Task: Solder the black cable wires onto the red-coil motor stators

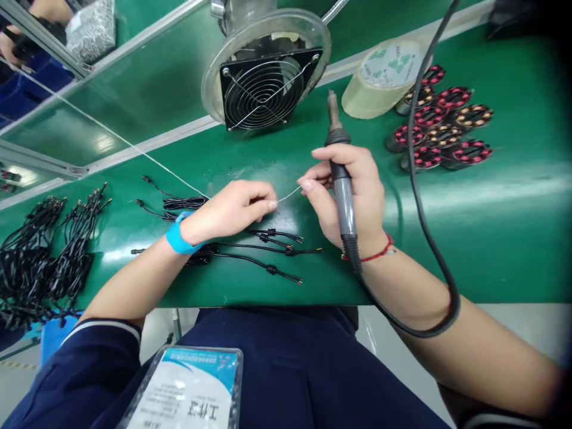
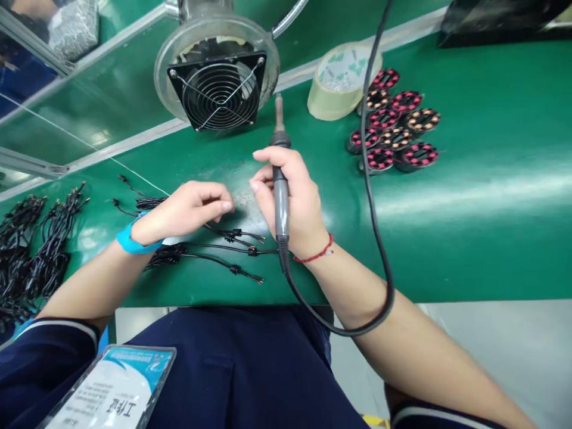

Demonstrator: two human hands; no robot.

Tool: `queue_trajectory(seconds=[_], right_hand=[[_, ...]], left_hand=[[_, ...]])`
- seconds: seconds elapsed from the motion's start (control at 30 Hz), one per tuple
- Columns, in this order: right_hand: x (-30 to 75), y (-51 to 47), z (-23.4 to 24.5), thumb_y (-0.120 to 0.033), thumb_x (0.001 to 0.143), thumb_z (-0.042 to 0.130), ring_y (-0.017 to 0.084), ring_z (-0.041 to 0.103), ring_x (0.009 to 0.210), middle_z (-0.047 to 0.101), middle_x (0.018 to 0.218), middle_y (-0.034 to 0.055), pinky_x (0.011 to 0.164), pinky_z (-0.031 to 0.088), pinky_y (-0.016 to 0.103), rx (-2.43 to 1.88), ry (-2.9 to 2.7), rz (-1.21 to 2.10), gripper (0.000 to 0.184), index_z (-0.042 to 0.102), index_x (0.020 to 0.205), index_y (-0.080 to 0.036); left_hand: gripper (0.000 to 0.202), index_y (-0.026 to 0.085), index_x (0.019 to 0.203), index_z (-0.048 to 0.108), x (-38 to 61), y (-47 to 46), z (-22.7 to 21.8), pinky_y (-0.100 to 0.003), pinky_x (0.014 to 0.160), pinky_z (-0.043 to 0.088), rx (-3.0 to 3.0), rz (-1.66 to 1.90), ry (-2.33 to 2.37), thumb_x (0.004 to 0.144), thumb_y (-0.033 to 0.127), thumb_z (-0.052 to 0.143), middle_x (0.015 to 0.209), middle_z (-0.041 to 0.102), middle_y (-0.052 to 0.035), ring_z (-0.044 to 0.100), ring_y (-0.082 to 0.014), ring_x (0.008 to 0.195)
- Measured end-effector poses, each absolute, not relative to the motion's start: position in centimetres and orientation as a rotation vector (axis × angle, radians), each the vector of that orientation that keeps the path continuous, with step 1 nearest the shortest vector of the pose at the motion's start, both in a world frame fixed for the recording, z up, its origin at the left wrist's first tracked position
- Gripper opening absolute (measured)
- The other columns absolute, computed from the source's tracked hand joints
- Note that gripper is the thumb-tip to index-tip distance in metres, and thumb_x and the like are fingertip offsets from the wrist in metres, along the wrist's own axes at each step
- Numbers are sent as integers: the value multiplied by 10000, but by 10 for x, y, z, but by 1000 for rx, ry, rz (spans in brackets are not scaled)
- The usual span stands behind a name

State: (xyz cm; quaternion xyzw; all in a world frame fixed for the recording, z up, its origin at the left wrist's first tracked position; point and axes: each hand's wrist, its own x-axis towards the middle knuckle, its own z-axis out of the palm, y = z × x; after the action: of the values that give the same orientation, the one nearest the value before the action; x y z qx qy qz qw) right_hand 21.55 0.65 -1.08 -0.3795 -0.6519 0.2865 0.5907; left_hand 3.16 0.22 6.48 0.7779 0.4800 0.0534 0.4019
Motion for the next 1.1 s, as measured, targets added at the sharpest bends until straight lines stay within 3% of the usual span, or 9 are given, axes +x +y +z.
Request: queue_trajectory(seconds=[0.17,0.27,0.37,0.5,0.6,0.77,0.93,1.0,1.1], right_hand=[[223,6,-2,-184,820,632,125,648,683,610,835,-46,613,568,285,-913,-1463,716,346,577,1120,-349],[225,5,3,-150,808,635,127,656,699,593,841,-50,610,572,287,-921,-1448,732,362,590,1099,-361],[228,5,3,-150,814,634,132,657,724,570,849,-41,639,577,294,-933,-1443,718,373,580,1121,-356],[231,10,0,-145,818,641,140,650,731,550,867,-15,623,561,293,-919,-1423,680,364,589,1127,-331],[232,14,-3,-141,808,652,145,652,725,552,863,-11,615,549,301,-910,-1415,650,373,602,1128,-325],[235,17,-4,-158,790,675,139,644,697,551,832,-22,592,532,292,-912,-1390,622,380,611,1120,-337],[233,16,-4,-169,813,659,130,642,716,565,888,-10,602,538,286,-928,-1379,643,349,597,1117,-329],[233,17,-6,-179,813,655,124,642,703,569,841,-19,596,546,274,-940,-1409,611,345,589,1124,-314],[243,20,-1,-192,811,637,113,653,695,613,858,-19,596,560,260,-976,-1484,487,336,584,1130,-286]], left_hand=[[162,159,1013,643,13,-19,62,-269,681,435,2379,-397,1091,922,194,513,1016,627,-68,594,-162,817],[190,152,986,639,6,-23,61,-275,696,442,2401,-400,1109,943,186,458,998,610,-71,581,-160,815],[124,150,890,639,0,-13,68,-259,739,450,2251,-124,1171,907,190,523,903,596,-39,558,-132,790],[87,134,829,625,0,9,70,-234,644,409,2022,146,1362,853,212,594,793,591,-8,504,-95,668],[74,131,844,642,8,18,61,-233,637,391,2001,20,1338,839,190,597,770,626,-6,523,-99,671],[211,137,1054,637,-3,18,65,-236,685,420,2071,-52,1362,870,227,586,847,652,-16,558,-108,704],[386,141,1211,568,-27,0,76,-292,765,476,2290,-376,1401,876,328,617,1188,595,-97,614,-181,902],[413,141,1276,523,-23,-12,70,-308,741,489,2402,-526,1387,904,314,572,1256,557,-118,630,-201,909],[344,138,1247,522,-9,-27,56,-309,662,490,2534,-542,1382,955,313,474,1181,579,-115,637,-194,825]])
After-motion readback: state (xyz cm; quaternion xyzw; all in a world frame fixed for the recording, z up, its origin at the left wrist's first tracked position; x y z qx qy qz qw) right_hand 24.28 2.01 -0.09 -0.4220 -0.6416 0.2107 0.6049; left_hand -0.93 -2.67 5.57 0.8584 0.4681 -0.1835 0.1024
